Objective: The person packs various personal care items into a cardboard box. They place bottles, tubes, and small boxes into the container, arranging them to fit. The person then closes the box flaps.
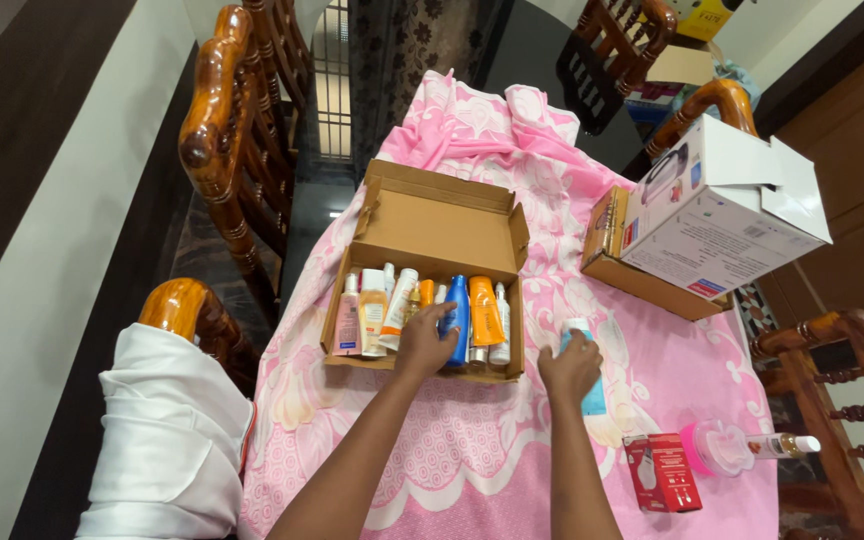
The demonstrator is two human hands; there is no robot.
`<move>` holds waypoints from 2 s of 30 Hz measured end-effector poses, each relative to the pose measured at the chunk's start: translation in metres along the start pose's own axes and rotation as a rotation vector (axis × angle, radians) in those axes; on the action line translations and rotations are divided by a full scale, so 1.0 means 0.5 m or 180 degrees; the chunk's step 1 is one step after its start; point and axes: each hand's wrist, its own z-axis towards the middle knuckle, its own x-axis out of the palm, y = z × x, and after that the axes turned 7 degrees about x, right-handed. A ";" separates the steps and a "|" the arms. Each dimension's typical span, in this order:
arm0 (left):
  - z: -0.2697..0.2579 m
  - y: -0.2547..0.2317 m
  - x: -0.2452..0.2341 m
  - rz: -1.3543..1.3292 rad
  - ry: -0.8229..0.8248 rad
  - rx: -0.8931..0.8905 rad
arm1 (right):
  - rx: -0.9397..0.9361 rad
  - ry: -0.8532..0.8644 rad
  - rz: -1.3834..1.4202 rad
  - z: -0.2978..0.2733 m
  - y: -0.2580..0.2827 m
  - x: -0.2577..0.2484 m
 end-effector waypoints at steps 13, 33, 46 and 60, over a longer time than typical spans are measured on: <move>-0.004 -0.010 -0.002 -0.0034 -0.0159 0.0020 | 0.0801 0.0493 0.0774 -0.005 -0.016 -0.060; 0.005 0.212 -0.121 -0.0202 -0.0267 -0.1327 | -0.1121 0.0995 0.1665 -0.235 0.446 0.019; -0.011 0.099 -0.141 0.1129 -0.0340 0.0026 | -0.1533 0.0774 0.1913 -0.204 0.376 -0.023; -0.047 -0.127 0.128 0.0138 0.0459 0.0763 | -0.0290 0.0251 0.1114 -0.108 -0.021 -0.172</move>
